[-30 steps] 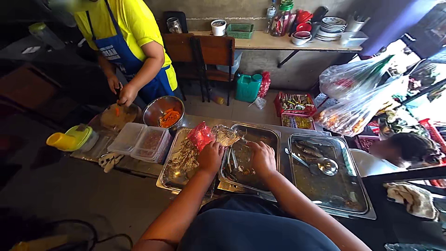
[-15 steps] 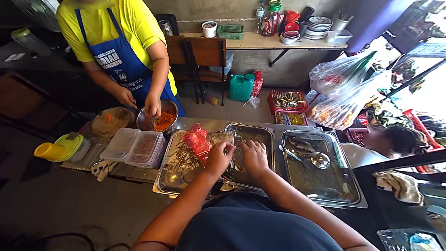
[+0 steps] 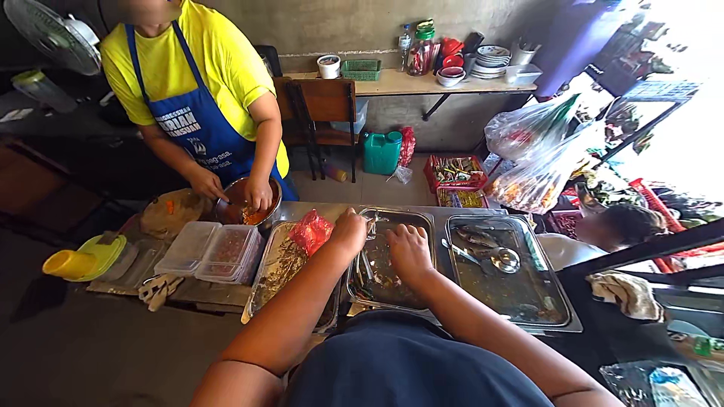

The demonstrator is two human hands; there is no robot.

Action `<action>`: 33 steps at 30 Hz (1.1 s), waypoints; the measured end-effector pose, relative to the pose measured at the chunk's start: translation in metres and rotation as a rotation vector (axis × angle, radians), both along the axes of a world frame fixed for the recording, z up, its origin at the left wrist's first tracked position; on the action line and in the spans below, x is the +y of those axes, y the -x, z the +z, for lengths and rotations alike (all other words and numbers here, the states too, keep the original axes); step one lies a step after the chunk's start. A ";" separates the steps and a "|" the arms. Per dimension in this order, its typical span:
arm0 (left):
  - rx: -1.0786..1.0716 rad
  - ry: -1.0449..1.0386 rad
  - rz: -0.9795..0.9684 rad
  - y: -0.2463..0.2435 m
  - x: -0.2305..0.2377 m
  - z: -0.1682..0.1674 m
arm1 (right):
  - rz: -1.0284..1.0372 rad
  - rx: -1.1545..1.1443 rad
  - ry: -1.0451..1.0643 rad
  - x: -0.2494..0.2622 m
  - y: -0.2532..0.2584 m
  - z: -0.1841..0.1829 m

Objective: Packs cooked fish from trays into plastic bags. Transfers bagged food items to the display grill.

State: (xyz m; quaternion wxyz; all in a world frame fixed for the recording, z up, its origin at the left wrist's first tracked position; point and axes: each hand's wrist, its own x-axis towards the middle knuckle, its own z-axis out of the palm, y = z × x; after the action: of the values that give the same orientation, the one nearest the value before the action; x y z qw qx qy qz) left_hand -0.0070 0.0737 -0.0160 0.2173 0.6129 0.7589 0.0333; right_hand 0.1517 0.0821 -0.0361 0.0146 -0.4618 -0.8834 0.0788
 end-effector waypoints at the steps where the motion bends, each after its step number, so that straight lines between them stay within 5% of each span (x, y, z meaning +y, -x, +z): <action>1: 0.038 0.013 -0.023 0.002 0.001 0.002 | 0.007 -0.005 -0.012 0.001 -0.001 0.001; 12: -0.100 -0.265 0.027 0.032 0.003 0.016 | 0.243 -0.022 -0.299 0.013 -0.003 0.039; 20: -0.173 -0.284 0.034 0.050 -0.006 0.041 | 0.363 0.048 -0.531 0.018 -0.019 0.088; 29: -0.266 -0.192 0.068 0.068 -0.016 0.056 | 0.106 0.364 -0.454 0.029 -0.070 0.086; 33: -0.214 -0.205 0.069 0.091 -0.021 0.054 | -0.097 0.483 -0.180 0.051 -0.105 0.053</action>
State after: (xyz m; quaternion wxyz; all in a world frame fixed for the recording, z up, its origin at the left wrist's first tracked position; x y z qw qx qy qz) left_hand -0.0983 0.0525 0.0378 0.2321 0.5985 0.7446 0.1832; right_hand 0.2567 0.1335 0.0169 0.2697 -0.4683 -0.8346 0.1070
